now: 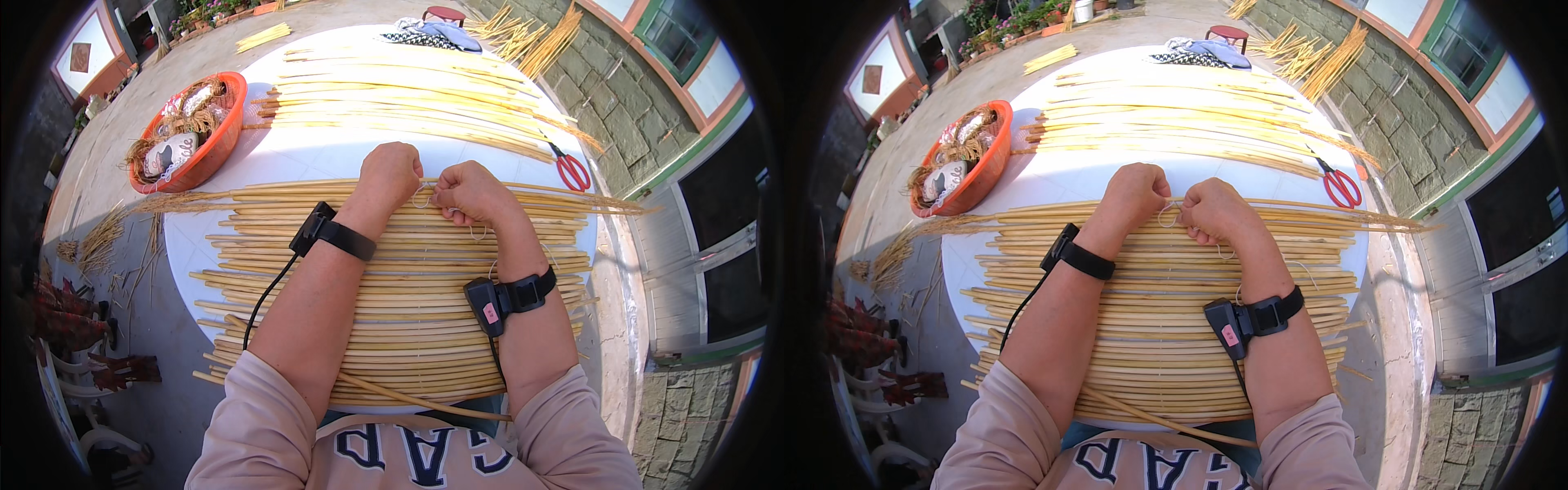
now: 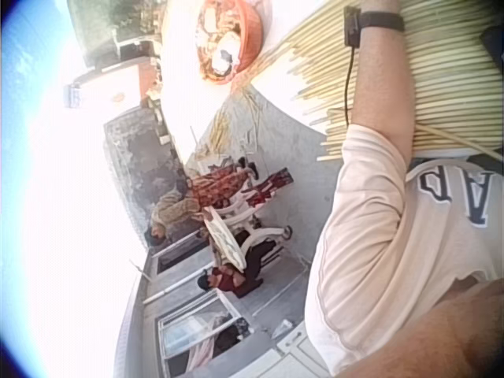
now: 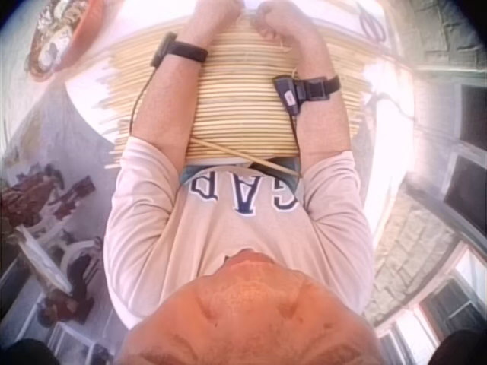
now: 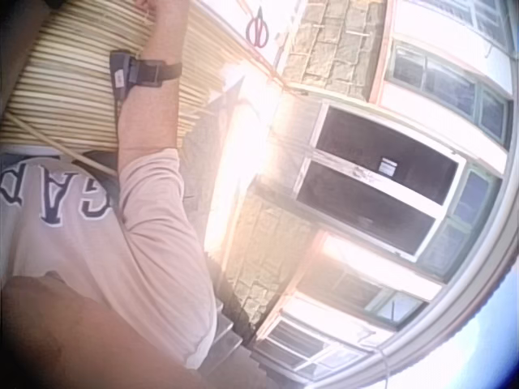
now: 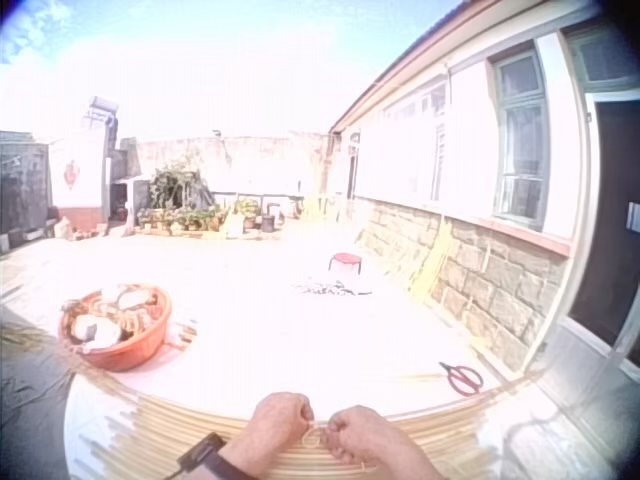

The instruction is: The person weaves thin wooden rods together by threading a white string over and under each rod, pulling the string tight to secure the rods in a flat row on a table.

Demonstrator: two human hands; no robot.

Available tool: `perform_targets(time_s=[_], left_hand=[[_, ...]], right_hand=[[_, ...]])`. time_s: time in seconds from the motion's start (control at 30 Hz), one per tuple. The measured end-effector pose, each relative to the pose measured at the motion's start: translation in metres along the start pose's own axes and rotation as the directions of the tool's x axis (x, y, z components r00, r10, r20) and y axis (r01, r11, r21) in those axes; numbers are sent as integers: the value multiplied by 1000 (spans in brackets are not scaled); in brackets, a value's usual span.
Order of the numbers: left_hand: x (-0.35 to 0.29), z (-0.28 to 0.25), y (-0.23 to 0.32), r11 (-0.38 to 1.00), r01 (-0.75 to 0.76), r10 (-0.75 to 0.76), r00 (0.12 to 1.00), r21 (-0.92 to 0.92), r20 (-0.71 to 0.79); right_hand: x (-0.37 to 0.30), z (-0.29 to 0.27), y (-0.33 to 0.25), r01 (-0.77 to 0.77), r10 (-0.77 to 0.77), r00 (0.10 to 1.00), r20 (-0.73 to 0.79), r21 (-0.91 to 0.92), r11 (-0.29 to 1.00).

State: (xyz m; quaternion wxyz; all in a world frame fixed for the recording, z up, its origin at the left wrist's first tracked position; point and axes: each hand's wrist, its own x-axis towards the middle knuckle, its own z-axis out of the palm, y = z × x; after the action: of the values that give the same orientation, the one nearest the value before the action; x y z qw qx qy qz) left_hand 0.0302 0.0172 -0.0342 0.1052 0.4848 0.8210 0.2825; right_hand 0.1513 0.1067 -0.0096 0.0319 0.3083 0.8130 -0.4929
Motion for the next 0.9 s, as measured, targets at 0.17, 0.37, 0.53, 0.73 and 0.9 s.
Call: perform_targets(time_s=[0.17, 0.37, 0.53, 0.73, 0.9], left_hand=[[-2, 3, -3, 998, -60, 59, 996, -8, -71], [-2, 3, -1, 998, -61, 63, 993, 19, -96], [-2, 7, -4, 997, -72, 68, 987, -19, -149], [-3, 7, -4, 996, -63, 51, 984, -66, -169], [-1, 4, -5, 993, -70, 56, 987, -90, -150]], right_hand=[[0, 1, 1, 25, -25, 1000, -6, -23, 999], [-2, 9, -4, -2, 5, 999, -51, 60, 998], [-3, 13, -5, -41, 48, 997, -54, 128, 991], [-1, 18, -1, -19, 33, 995, -92, 151, 988], [-1, 17, -2, -26, 39, 995, -94, 143, 989]])
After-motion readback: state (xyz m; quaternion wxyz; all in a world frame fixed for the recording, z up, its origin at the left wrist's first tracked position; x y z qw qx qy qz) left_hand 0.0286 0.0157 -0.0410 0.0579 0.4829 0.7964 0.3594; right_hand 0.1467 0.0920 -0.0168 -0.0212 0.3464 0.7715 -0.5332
